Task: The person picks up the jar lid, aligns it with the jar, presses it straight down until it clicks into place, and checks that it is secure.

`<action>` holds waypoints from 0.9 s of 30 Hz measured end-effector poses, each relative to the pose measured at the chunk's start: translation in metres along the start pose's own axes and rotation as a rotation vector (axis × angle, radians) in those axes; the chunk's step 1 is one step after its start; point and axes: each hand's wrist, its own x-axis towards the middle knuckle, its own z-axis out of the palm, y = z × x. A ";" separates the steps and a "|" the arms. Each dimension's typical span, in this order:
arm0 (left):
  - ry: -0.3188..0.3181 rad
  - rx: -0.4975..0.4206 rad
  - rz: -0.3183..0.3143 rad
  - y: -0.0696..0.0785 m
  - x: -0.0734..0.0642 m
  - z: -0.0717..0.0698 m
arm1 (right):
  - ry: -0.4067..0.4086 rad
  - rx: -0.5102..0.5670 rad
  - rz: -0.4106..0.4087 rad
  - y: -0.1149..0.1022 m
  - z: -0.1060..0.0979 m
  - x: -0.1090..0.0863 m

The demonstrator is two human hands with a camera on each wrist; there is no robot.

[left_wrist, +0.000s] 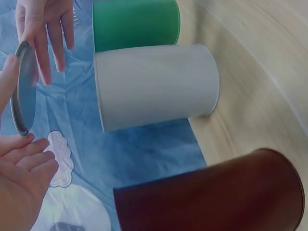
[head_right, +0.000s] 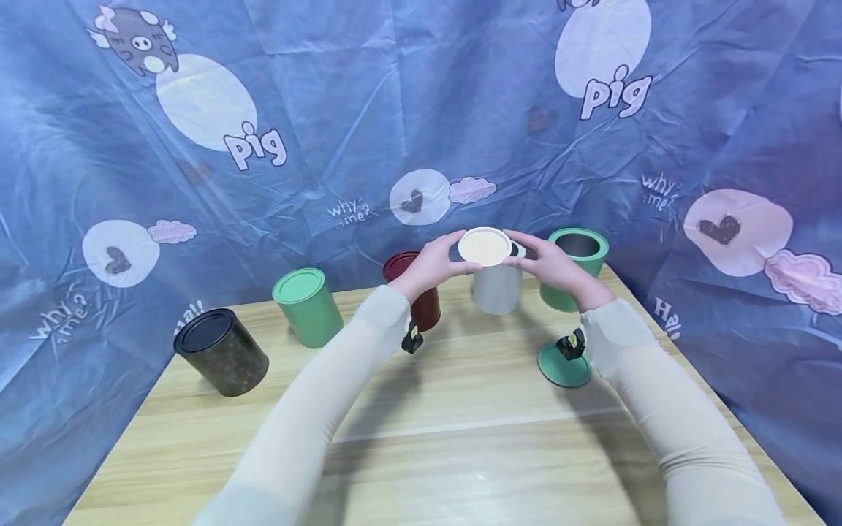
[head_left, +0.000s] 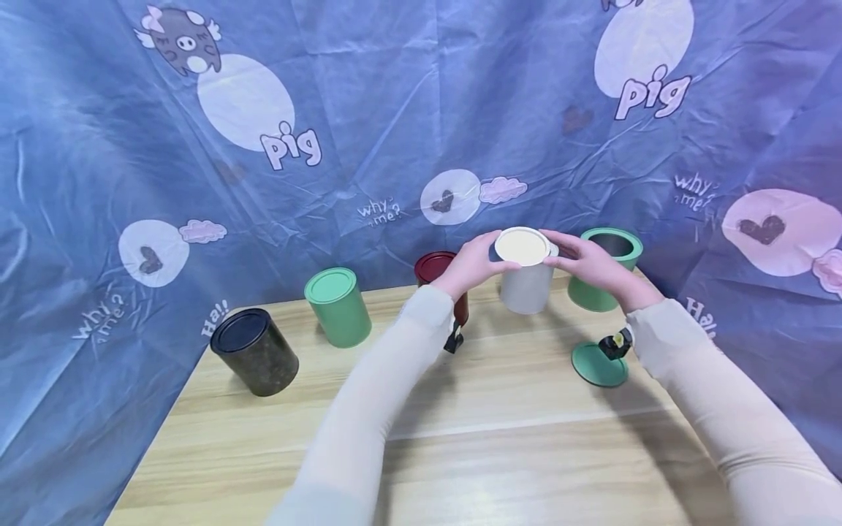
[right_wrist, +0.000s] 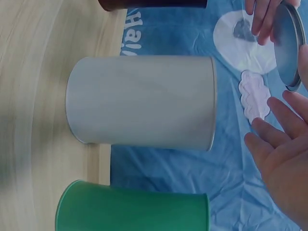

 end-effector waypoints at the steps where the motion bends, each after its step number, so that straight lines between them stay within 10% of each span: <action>1: 0.004 -0.004 0.000 0.000 0.002 0.002 | 0.002 0.002 0.005 0.002 -0.001 0.000; 15: 0.033 -0.058 -0.020 0.007 0.031 0.021 | 0.052 0.025 0.067 0.013 -0.008 0.011; 27: -0.065 -0.108 -0.015 0.002 0.043 0.030 | 0.013 0.046 0.095 0.028 -0.007 0.021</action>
